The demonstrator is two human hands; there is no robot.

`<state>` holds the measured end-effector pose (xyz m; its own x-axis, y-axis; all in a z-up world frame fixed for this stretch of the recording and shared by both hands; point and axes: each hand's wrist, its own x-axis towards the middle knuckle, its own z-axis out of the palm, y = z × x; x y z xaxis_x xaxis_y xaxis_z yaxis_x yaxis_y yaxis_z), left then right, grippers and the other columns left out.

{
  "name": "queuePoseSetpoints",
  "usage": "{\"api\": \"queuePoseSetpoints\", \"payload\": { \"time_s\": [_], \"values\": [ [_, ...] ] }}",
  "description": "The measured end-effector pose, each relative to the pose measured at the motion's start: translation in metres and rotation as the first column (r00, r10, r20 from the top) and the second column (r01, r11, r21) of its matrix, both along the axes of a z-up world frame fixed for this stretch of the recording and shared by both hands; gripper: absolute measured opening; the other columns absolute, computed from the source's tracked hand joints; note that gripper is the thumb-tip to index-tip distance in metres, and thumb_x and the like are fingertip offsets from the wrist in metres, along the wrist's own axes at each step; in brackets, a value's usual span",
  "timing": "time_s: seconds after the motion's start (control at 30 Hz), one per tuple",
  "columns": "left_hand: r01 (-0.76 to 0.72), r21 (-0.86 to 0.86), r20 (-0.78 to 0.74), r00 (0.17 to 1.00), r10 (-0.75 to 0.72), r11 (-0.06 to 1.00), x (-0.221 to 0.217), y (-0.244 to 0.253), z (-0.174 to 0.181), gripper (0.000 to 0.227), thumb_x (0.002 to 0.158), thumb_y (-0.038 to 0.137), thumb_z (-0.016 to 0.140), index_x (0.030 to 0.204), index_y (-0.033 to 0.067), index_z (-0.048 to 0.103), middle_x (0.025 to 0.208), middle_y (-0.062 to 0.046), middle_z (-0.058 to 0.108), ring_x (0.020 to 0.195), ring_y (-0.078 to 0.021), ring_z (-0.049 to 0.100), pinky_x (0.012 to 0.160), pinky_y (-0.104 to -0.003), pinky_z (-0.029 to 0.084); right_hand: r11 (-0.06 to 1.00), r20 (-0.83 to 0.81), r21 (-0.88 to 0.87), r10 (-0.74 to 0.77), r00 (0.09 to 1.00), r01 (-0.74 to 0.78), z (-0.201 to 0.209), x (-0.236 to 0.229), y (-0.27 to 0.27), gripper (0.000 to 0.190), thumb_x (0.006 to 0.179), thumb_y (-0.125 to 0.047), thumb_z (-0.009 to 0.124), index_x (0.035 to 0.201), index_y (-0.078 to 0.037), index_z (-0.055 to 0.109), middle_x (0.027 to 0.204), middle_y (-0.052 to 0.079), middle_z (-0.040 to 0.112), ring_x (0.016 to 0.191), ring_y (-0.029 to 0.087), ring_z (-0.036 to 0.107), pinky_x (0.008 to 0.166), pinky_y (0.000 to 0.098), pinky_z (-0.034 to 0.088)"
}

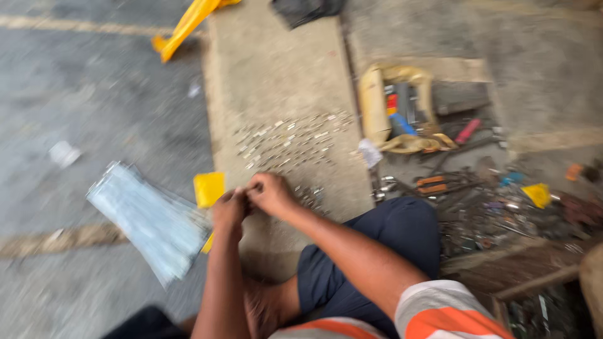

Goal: The person sits on the floor and repeatedly picks up small metal fasteners and wire rods, inserting the fasteners onto the rods by hand. The person handles the items one at a time, placing the assembled units back onto the floor surface.

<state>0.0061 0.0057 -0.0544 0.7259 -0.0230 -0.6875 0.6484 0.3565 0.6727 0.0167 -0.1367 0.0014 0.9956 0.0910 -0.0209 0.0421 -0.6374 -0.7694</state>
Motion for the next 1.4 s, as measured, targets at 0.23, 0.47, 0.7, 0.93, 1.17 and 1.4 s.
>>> {"api": "queuePoseSetpoints", "payload": {
  "time_s": [0.23, 0.47, 0.7, 0.93, 1.17, 1.4],
  "values": [
    [0.039, 0.036, 0.057, 0.998, -0.041, 0.999, 0.0, -0.003, -0.005, 0.022, 0.092, 0.0, 0.051, 0.102, -0.0033, 0.07, 0.079, -0.013, 0.072, 0.064, -0.0218, 0.069, 0.061, -0.033, 0.059, 0.997, 0.001, -0.073, -0.003, 1.0, 0.003, 0.0, 0.029, -0.017, 0.006, 0.082, -0.01, 0.076, 0.087, -0.008, 0.075, 0.08, 0.009, 0.076, 0.07, 0.022, 0.074, 0.066, 0.036, 0.059],
    [-0.147, 0.024, 0.006, 0.989, 0.147, 0.989, -0.001, -0.001, 0.018, 0.014, 0.098, 0.007, 0.058, 0.1, -0.0061, 0.062, 0.076, -0.012, 0.069, 0.059, -0.0219, 0.066, 0.058, -0.036, 0.06, 0.81, -0.005, -0.566, 0.184, 0.983, -0.154, 0.018, 0.075, 0.017, 0.009, 0.091, -0.012, 0.071, 0.097, -0.006, 0.067, 0.102, 0.013, 0.067, 0.096, 0.028, 0.066, 0.076, 0.0408, 0.056],
    [-0.173, 0.12, 0.066, 0.984, 0.166, 0.977, -0.001, 0.003, 0.025, 0.01, 0.097, 0.005, 0.065, 0.094, -0.0043, 0.068, 0.074, -0.011, 0.067, 0.057, -0.0184, 0.063, 0.056, -0.031, 0.054, 0.877, 0.131, -0.467, 0.199, 0.971, -0.117, 0.025, 0.059, 0.003, 0.021, 0.086, -0.014, 0.074, 0.105, -0.006, 0.069, 0.101, 0.015, 0.066, 0.097, 0.035, 0.064, 0.08, 0.0459, 0.054],
    [-0.161, -0.057, 0.014, 0.987, 0.162, 0.985, 0.001, 0.0, 0.021, 0.013, 0.095, -0.003, 0.052, 0.105, -0.0029, 0.06, 0.086, -0.013, 0.07, 0.068, -0.0215, 0.07, 0.065, -0.032, 0.063, 0.61, -0.321, -0.451, 0.571, 0.756, -0.652, 0.045, -0.012, -0.065, 0.015, 0.089, -0.017, 0.074, 0.102, -0.01, 0.07, 0.098, 0.009, 0.066, 0.097, 0.028, 0.066, 0.086, 0.0439, 0.056],
    [-0.019, -0.021, 0.052, 0.998, 0.02, 1.0, -0.004, -0.003, 0.018, 0.01, 0.098, 0.005, 0.062, 0.104, -0.0025, 0.066, 0.084, -0.009, 0.068, 0.069, -0.0179, 0.066, 0.065, -0.03, 0.059, 0.67, -0.154, -0.504, 0.551, 0.82, -0.545, 0.036, -0.039, -0.074, 0.016, 0.083, -0.014, 0.076, 0.097, -0.008, 0.068, 0.093, 0.008, 0.062, 0.094, 0.028, 0.064, 0.082, 0.0435, 0.056],
    [0.049, 0.027, 0.082, 0.995, -0.051, 0.998, -0.005, -0.003, 0.017, 0.012, 0.091, 0.002, 0.07, 0.102, -0.0019, 0.07, 0.083, -0.007, 0.069, 0.065, -0.0161, 0.066, 0.062, -0.03, 0.059, 0.755, -0.23, -0.424, 0.444, 0.866, -0.5, 0.031, -0.031, -0.063, 0.01, 0.083, -0.009, 0.073, 0.088, -0.006, 0.065, 0.089, 0.008, 0.063, 0.084, 0.024, 0.065, 0.076, 0.0423, 0.057]
  ]
}}
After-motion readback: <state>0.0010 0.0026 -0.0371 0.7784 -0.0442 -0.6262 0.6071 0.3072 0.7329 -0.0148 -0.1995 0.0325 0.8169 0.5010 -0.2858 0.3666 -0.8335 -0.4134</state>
